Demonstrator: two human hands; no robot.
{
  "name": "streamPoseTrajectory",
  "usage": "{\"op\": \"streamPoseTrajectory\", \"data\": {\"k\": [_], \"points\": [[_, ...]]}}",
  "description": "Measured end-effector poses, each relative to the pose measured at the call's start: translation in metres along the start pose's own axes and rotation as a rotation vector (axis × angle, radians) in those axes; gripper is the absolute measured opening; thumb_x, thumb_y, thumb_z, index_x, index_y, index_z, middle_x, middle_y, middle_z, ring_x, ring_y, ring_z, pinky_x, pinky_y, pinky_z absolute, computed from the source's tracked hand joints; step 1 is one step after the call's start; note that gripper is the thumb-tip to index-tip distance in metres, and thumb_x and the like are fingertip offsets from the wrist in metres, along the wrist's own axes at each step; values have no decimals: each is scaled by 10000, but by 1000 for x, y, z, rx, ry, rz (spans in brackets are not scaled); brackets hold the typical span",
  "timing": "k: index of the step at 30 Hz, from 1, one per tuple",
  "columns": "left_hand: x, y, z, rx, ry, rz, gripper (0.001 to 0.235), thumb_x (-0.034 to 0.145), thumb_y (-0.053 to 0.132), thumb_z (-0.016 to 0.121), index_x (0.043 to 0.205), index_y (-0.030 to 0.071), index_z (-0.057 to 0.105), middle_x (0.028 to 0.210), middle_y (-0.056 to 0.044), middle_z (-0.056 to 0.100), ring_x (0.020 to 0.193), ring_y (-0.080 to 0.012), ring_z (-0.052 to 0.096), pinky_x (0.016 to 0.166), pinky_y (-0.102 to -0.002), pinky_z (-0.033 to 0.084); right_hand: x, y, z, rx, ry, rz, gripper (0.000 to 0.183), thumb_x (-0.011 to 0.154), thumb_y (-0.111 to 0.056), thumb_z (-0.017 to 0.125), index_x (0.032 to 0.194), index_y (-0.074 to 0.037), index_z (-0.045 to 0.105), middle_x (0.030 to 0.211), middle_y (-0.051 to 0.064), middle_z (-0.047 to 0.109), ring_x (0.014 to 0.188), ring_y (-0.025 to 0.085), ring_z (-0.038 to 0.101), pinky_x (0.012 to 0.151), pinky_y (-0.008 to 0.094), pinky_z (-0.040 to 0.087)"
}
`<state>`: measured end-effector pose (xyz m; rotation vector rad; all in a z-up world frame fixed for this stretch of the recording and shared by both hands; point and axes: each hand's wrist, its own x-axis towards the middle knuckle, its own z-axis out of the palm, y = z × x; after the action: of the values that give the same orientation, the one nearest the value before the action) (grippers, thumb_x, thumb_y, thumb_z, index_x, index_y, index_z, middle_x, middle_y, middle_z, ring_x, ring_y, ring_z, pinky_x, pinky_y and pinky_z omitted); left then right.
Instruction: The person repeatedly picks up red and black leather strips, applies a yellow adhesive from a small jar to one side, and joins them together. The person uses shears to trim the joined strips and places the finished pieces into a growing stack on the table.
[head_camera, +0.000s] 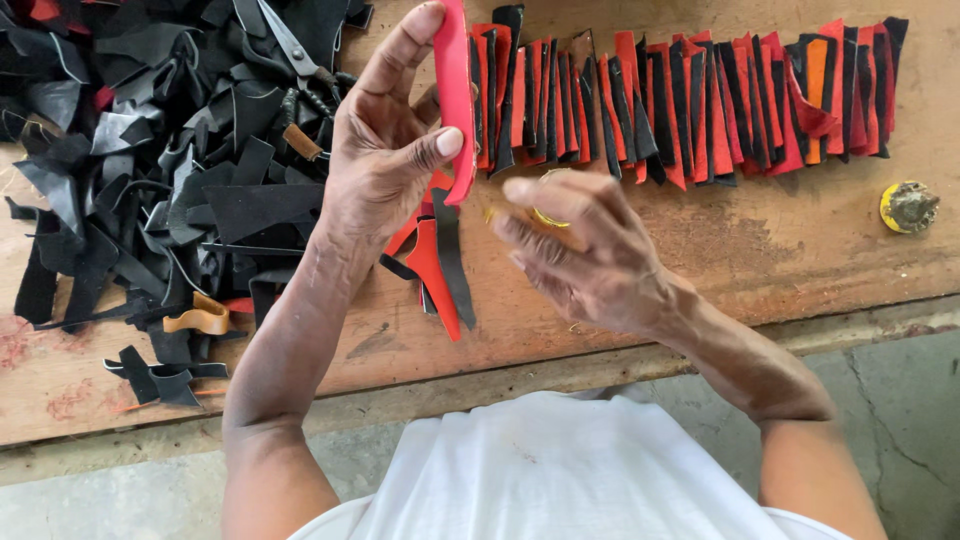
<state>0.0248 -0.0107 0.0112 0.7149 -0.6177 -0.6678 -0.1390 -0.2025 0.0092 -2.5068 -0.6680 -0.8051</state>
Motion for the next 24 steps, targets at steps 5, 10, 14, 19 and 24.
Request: {"op": "streamPoseTrajectory", "data": {"k": [5,10,14,19,24], "points": [[1,-1,2,60,-17,9,765,966,-112,810,1585,44,388,1602,-48,364,1356,-218,518,1161,-342,562,4,-5,3,70,-56,132,772,994,-182,802,1589,-289,323,1467,193,389,1337,309,460,1064,465,509],[1,2,6,-42,24,-28,791,949,-109,803,1586,36,357,1645,-58,352,1383,-215,534,1151,-333,557,10,-16,0,16,-130,0,694,962,-110,749,1520,-402,456,1408,145,459,1320,316,470,1112,462,537],[-7,-1,16,-153,-13,-103,770,949,-108,788,1586,17,374,1572,-78,385,1347,-212,559,1107,-310,560,19,22,-4,-230,-46,69,696,1049,-54,738,1603,-358,446,1442,136,429,1319,315,451,1117,444,504],[-12,4,20,-199,-14,-161,741,958,-103,778,1580,11,391,1567,-91,432,1321,-186,564,1027,-263,567,24,29,-7,-274,49,162,739,1063,29,733,1613,-317,383,1445,153,416,1322,340,438,1053,448,498],[-12,2,17,-248,-63,-206,709,957,-87,771,1559,16,410,1553,-85,462,1257,-207,610,878,-275,605,21,33,-5,-298,2,144,743,947,31,783,1536,-209,399,1354,178,442,1224,360,451,976,514,488]]}}
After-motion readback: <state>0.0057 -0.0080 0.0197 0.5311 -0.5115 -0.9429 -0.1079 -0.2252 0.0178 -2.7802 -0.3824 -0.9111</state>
